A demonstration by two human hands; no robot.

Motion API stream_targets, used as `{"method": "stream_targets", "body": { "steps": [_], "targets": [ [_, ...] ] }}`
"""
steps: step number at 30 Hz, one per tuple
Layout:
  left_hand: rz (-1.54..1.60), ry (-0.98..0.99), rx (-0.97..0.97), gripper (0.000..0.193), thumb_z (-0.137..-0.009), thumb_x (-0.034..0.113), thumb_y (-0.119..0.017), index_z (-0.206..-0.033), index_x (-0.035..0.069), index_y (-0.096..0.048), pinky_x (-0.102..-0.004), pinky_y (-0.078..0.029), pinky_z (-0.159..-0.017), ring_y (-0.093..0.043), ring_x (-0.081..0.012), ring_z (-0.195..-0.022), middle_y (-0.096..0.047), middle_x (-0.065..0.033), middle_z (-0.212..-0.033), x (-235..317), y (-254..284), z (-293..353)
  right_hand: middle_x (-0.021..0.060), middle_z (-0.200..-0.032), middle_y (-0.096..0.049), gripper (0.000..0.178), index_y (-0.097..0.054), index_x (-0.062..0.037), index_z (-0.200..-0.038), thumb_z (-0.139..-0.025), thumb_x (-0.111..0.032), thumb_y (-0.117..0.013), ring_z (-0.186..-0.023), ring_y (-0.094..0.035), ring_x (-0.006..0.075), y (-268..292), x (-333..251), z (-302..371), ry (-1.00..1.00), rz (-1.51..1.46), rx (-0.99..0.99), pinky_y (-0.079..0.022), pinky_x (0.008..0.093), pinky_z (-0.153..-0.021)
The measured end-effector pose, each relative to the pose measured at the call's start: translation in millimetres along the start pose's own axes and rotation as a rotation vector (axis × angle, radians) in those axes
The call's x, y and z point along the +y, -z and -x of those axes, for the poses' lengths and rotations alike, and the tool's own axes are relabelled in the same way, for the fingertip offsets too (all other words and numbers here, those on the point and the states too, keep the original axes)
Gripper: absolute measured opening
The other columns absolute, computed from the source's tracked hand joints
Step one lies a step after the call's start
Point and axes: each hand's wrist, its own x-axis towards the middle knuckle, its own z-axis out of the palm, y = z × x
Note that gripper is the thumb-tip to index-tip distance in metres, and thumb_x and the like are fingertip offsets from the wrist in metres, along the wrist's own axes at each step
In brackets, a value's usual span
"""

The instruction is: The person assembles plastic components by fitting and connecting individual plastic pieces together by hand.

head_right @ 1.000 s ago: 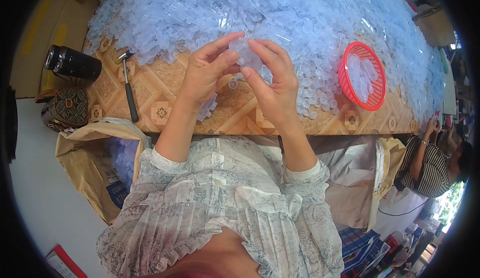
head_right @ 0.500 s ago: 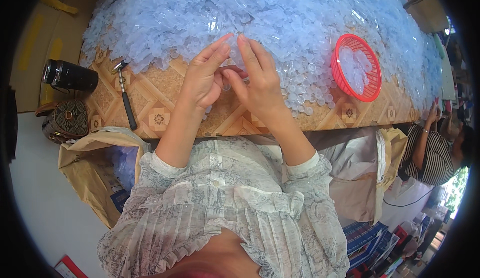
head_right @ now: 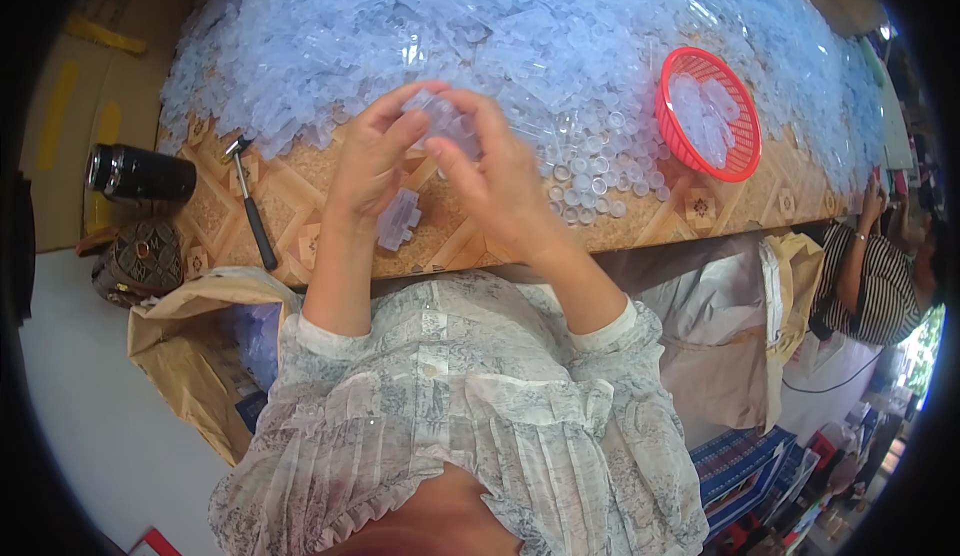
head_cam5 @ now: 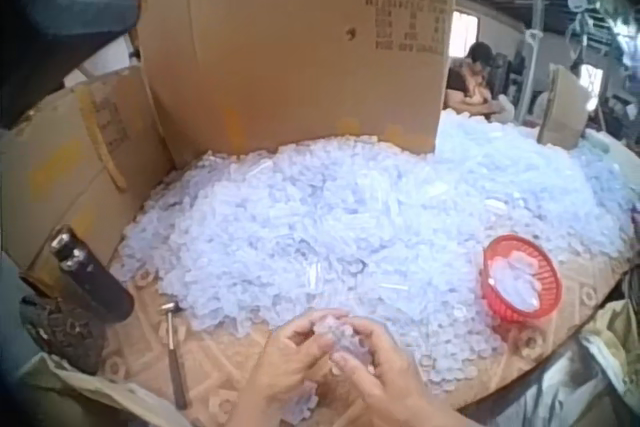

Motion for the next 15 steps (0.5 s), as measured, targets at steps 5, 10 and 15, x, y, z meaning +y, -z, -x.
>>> {"method": "stream_targets", "body": {
  "steps": [5, 10, 15],
  "targets": [
    [-0.014, -0.030, 0.141, 0.028, -0.085, 0.009, -0.066, -0.112, 0.001, -0.062, -0.0193, -0.047, -0.072, -0.057, -0.0060, -0.084, -0.063, -0.0017, -0.098, 0.9, 10.8, 17.1, 0.0047, -0.096, -0.059, 0.037, -0.047, -0.0007, -0.115, -0.085, -0.011, -0.067, -0.083, -0.055, 0.0076, -14.2, -7.2, 7.0, -0.117, 0.068, -0.062, -0.046, 0.0227, -0.068],
    [-0.123, -0.196, 0.132, 0.027, -0.086, 0.012, -0.066, -0.111, 0.001, -0.062, -0.0213, -0.047, -0.078, -0.058, -0.0079, -0.088, -0.064, -0.0033, -0.100, 7.0, 2.9, 6.9, 0.0151, -0.089, -0.062, 0.041, -0.050, -0.0023, -0.113, -0.082, -0.023, -0.068, -0.071, -0.063, 0.0222, -9.4, -5.7, -3.6, -0.007, 0.110, 0.013, -0.050, 0.0325, -0.063],
    [0.157, -0.196, 0.146, 0.031, -0.091, 0.020, -0.060, -0.114, 0.000, -0.058, -0.0294, -0.049, -0.081, -0.061, -0.0147, -0.090, -0.065, -0.0065, -0.100, 14.3, 22.2, -10.8, 0.0154, -0.095, -0.063, 0.039, -0.050, -0.0038, -0.120, -0.086, -0.019, -0.063, -0.077, -0.063, 0.0194, 21.8, -12.7, -2.2, 0.041, -0.008, 0.068, -0.051, 0.0301, -0.067]
  ]
}}
